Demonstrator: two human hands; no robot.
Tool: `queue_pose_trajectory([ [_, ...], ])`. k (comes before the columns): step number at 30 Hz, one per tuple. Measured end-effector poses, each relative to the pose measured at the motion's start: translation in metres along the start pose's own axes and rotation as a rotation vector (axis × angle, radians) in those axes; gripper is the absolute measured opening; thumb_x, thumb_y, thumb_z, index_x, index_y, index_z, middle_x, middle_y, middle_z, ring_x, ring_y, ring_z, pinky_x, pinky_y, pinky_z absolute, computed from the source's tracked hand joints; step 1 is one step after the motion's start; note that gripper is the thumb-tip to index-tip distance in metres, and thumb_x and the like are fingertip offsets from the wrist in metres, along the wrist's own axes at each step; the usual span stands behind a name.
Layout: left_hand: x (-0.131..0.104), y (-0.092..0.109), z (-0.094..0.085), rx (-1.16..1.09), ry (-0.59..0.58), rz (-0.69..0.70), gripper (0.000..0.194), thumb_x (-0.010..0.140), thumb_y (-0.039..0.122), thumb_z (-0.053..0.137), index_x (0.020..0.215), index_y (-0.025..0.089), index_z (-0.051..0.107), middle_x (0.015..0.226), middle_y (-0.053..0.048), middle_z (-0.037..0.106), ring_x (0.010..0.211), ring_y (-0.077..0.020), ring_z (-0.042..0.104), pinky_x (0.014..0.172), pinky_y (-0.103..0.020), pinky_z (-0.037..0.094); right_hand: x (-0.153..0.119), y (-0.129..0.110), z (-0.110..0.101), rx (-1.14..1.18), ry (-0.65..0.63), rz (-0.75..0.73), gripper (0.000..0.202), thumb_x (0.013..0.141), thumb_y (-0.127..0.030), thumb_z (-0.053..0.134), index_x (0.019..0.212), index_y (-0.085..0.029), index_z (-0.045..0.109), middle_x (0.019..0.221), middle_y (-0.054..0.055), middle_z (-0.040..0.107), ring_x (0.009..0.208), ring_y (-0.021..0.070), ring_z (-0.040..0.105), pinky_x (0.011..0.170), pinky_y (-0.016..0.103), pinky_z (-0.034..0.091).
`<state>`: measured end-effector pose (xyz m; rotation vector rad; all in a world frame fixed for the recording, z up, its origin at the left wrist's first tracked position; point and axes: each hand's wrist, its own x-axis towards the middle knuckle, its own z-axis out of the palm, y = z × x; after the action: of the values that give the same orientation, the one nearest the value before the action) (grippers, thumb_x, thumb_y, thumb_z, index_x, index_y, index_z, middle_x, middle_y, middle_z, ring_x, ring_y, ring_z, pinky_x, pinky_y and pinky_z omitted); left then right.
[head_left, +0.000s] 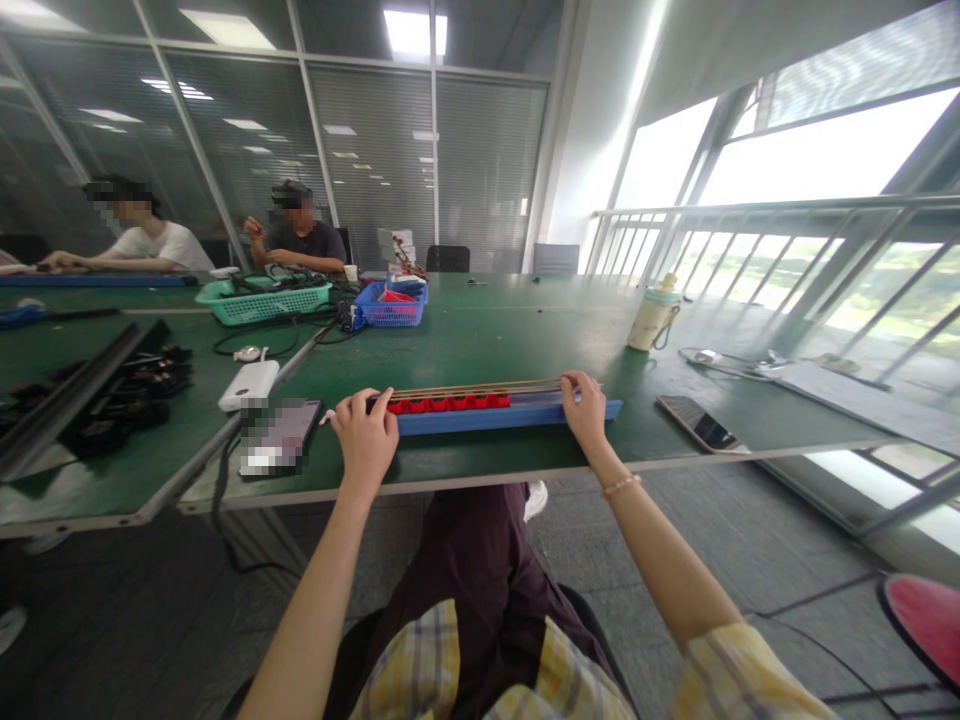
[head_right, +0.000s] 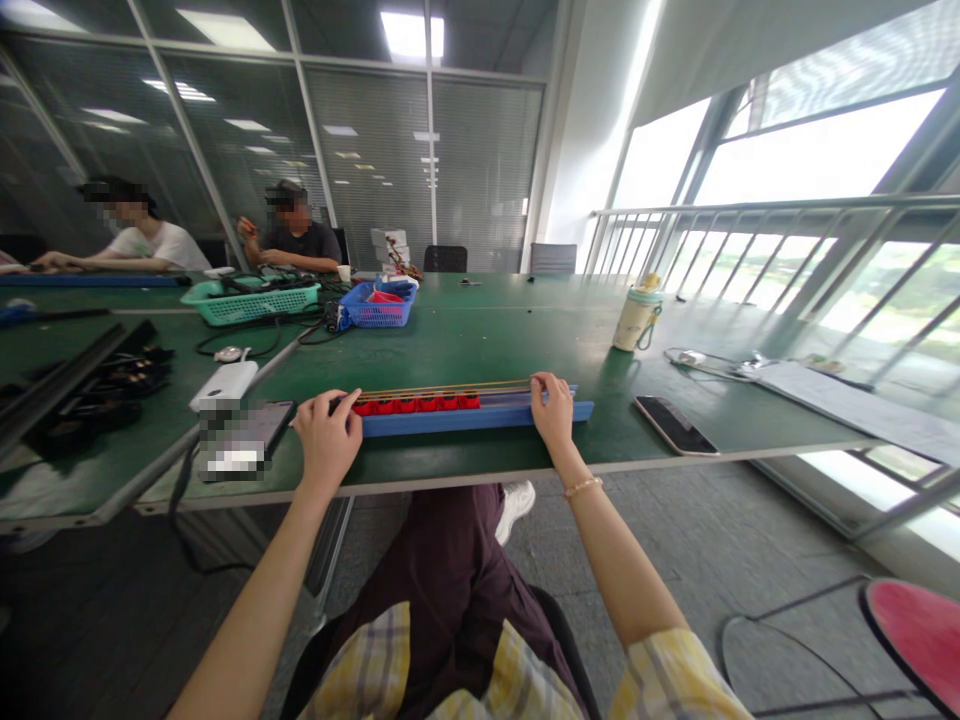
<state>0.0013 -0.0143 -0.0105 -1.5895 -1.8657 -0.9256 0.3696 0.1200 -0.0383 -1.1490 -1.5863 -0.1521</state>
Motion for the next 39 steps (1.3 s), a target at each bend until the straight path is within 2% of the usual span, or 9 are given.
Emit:
queue_pose_trajectory([
  [5,0.0002,0.0003,-0.0002,-0.013,-0.007,-0.007,0.039,0.091,0.021,0.047,0.123,0.025,0.069,0.125,-0.012,0.059,0.114,-0.0325,0.044,0.095,-0.050,0.038,-0.0004,-0.0002,-0.0008,-0.018,-0.037,-0.006,0.033,0.099,-0.040,0.042,0.088,-0.022,0.067,0.090,0.007,0.073,0.086,0.0238,0.059,0.084,0.035,0.043],
  [10,0.0000,0.0006,-0.0004,-0.022,-0.007,-0.006,0.039,0.091,0.021,0.047,0.124,0.025,0.069,0.124,-0.013,0.059,0.115,-0.0328,0.044,0.096,-0.050,0.038,-0.0006,-0.0006,0.0002,-0.042,-0.050,0.007,0.033,0.098,-0.041,0.042,0.089,-0.022,0.067,0.090,0.008,0.072,0.087,0.0243,0.058,0.084,0.035,0.042],
  [15,0.0003,0.0013,-0.0007,-0.028,-0.014,-0.010,0.040,0.091,0.020,0.046,0.126,0.023,0.067,0.125,-0.013,0.058,0.116,-0.0326,0.044,0.096,-0.048,0.038,-0.0005,0.0023,0.0036,-0.067,0.024,0.046,0.034,0.099,-0.041,0.039,0.096,-0.019,0.065,0.091,0.011,0.070,0.088,0.0252,0.057,0.085,0.037,0.042],
  [19,0.0003,0.0013,0.0003,-0.022,-0.009,-0.020,0.042,0.093,0.022,0.043,0.130,0.020,0.064,0.124,-0.014,0.058,0.115,-0.0321,0.044,0.095,-0.048,0.038,-0.0003,0.0072,0.0058,-0.127,0.015,0.021,0.036,0.099,-0.039,0.038,0.089,-0.019,0.065,0.090,0.013,0.069,0.089,0.0259,0.057,0.089,0.040,0.042],
  [22,0.0000,0.0006,0.0014,-0.025,0.000,-0.019,0.040,0.093,0.022,0.043,0.125,0.017,0.066,0.123,-0.015,0.058,0.116,-0.0326,0.044,0.096,-0.048,0.037,-0.0005,0.0087,0.0060,-0.151,-0.015,0.000,0.037,0.099,-0.039,0.037,0.085,-0.019,0.065,0.088,0.012,0.068,0.088,0.0251,0.056,0.088,0.040,0.042],
  [28,0.0002,-0.0011,0.0028,-0.047,-0.004,-0.007,0.039,0.090,0.020,0.046,0.122,0.018,0.069,0.124,-0.015,0.058,0.116,-0.0327,0.042,0.098,-0.049,0.037,-0.0011,0.0068,0.0056,-0.157,-0.006,0.003,0.039,0.100,-0.041,0.035,0.083,-0.020,0.064,0.085,0.011,0.067,0.085,0.0241,0.055,0.085,0.039,0.042],
  [39,0.0006,-0.0024,0.0029,-0.024,-0.040,0.007,0.041,0.092,0.022,0.044,0.126,0.021,0.066,0.127,-0.013,0.057,0.117,-0.0331,0.041,0.098,-0.050,0.038,-0.0017,0.0046,0.0045,-0.083,-0.032,0.030,0.037,0.100,-0.038,0.036,0.101,-0.019,0.067,0.100,0.012,0.072,0.092,0.0250,0.058,0.089,0.039,0.042],
])
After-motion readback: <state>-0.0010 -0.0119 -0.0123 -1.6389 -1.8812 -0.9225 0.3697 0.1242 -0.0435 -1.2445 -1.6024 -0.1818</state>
